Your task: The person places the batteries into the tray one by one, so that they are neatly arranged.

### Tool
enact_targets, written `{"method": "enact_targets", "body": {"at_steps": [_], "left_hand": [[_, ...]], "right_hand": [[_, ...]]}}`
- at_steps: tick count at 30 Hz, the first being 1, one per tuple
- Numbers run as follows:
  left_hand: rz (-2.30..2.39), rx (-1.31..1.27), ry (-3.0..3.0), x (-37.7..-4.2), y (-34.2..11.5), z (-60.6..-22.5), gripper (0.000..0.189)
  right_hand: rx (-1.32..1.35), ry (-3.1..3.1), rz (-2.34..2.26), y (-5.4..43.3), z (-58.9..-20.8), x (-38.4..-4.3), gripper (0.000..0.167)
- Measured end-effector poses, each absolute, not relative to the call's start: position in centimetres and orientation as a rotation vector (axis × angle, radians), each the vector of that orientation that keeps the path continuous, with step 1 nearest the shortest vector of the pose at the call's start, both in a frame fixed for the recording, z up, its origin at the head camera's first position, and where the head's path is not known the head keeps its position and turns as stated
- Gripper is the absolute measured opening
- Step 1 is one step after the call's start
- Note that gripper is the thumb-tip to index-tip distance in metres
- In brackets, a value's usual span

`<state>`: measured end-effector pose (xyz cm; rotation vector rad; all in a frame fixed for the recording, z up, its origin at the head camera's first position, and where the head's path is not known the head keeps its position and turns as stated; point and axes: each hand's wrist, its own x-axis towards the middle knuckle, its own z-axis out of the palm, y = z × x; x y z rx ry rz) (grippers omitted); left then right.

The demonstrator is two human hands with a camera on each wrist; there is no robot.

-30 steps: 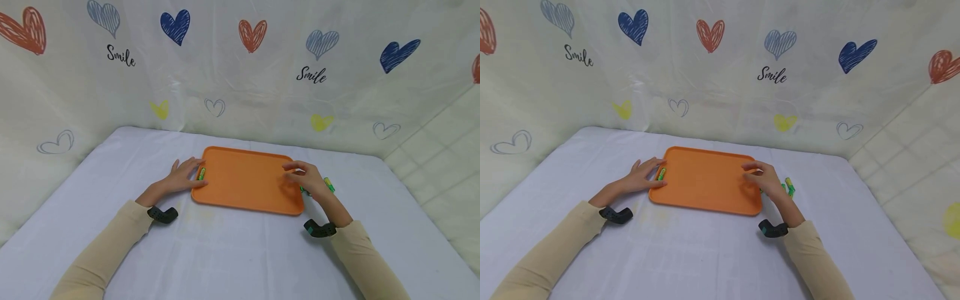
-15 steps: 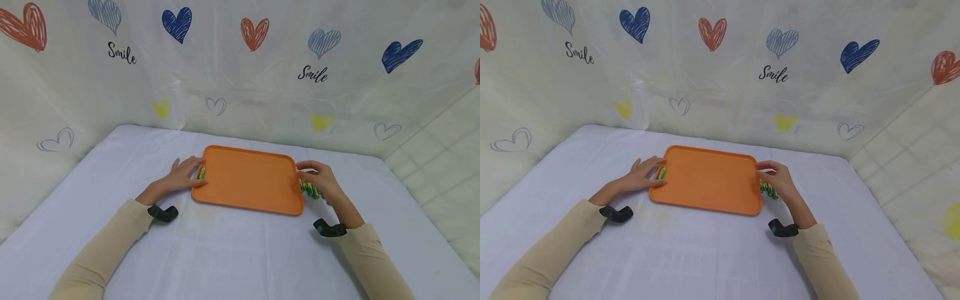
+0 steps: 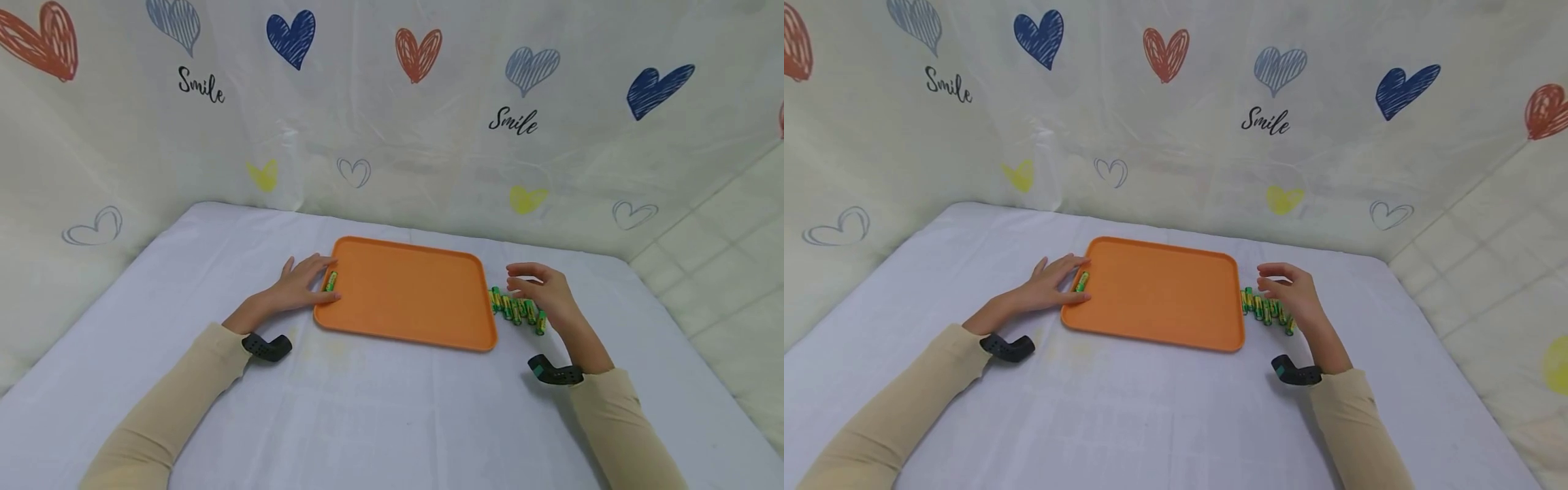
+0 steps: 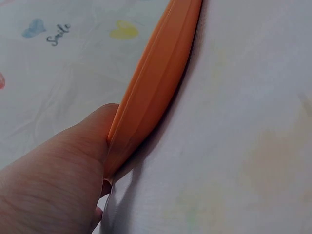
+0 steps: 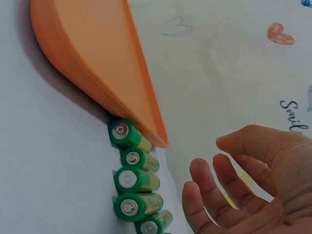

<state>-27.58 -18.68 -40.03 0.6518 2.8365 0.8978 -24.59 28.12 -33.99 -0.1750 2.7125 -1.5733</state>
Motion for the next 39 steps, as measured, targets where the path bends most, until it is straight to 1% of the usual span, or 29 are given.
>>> {"method": "enact_targets", "body": {"at_steps": [7, 15, 23, 27, 35, 39], "left_hand": [[0.899, 0.674, 2.847, -27.6, -18.7, -40.0, 0.082], [0.903, 0.679, 2.845, -27.5, -18.6, -39.8, 0.081], [0.901, 0.685, 2.852, -27.7, -18.6, -40.0, 0.081], [0.913, 0.687, 2.848, -27.6, -18.6, -40.0, 0.081], [0.902, 0.679, 2.852, -27.6, -18.6, -40.1, 0.082], [0.899, 0.673, 2.844, -27.5, -18.6, -39.9, 0.082]], "right_hand": [[-0.087, 2.706, -1.622, 30.2, -34.5, -25.0, 0.050], [-0.004, 2.669, -1.676, 32.2, -35.1, -25.1, 0.049], [0.085, 2.520, -1.872, 33.8, -35.6, -25.0, 0.028], [0.131, 2.564, -1.785, 34.4, -35.9, -25.2, 0.031], [0.237, 2.598, -1.543, 35.0, -36.0, -25.3, 0.050], [0.214, 2.614, -1.468, 35.1, -36.3, -25.2, 0.054]]}}
